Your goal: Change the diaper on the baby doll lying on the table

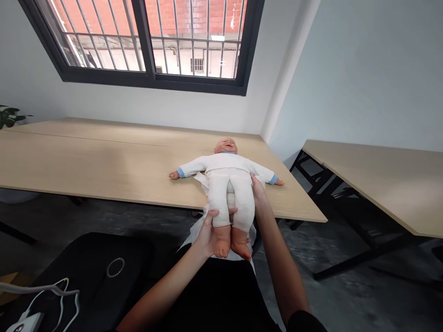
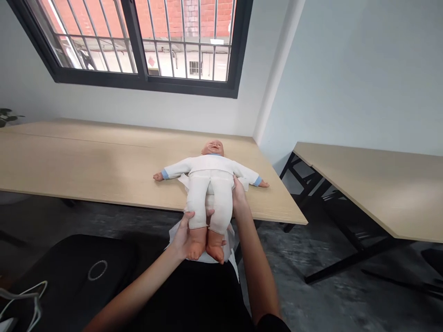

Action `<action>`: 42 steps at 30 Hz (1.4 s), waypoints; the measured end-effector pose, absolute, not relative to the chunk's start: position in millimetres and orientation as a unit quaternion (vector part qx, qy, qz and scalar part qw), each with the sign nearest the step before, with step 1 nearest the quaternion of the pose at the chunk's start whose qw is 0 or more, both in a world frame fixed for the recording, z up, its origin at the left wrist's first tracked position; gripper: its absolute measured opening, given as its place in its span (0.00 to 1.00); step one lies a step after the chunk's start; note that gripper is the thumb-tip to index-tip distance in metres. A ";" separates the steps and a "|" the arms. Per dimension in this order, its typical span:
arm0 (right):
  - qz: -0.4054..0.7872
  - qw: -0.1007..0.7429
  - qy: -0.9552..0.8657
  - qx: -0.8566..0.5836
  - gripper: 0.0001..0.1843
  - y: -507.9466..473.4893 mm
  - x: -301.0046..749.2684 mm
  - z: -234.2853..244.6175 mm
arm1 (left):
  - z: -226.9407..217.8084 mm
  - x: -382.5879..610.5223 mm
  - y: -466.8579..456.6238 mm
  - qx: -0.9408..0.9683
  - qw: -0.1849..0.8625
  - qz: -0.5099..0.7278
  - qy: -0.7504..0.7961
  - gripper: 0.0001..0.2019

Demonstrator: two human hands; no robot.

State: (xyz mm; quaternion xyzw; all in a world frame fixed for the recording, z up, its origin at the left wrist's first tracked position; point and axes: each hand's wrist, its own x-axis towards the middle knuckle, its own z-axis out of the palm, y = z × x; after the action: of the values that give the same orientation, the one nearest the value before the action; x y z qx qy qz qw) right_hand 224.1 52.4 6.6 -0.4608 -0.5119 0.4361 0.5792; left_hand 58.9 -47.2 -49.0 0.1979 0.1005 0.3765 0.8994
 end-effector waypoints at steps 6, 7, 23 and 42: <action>0.522 0.609 -0.342 -0.490 0.30 -4.7 231.3 0.8 | -34.0 37.6 -54.9 0.272 0.833 0.392 0.281 0.26; 0.501 0.612 -0.350 -0.502 0.33 -17.0 230.2 -2.9 | -31.0 35.4 -57.7 0.293 0.814 0.396 0.307 0.25; 0.151 0.467 -0.609 -0.623 0.55 -64.1 206.2 -38.7 | -41.1 15.7 -58.4 0.537 0.517 0.462 0.481 0.29; 0.127 0.453 -0.639 -0.609 0.54 -63.0 211.9 -42.5 | 10.8 17.8 64.5 0.573 0.480 0.511 0.425 0.25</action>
State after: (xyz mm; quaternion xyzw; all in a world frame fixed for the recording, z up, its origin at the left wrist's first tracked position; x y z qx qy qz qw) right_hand 211.9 -63.0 -42.5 -0.6087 -0.6392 0.1268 0.4526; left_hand 17.8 64.5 10.8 0.5726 0.4250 0.5106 0.4805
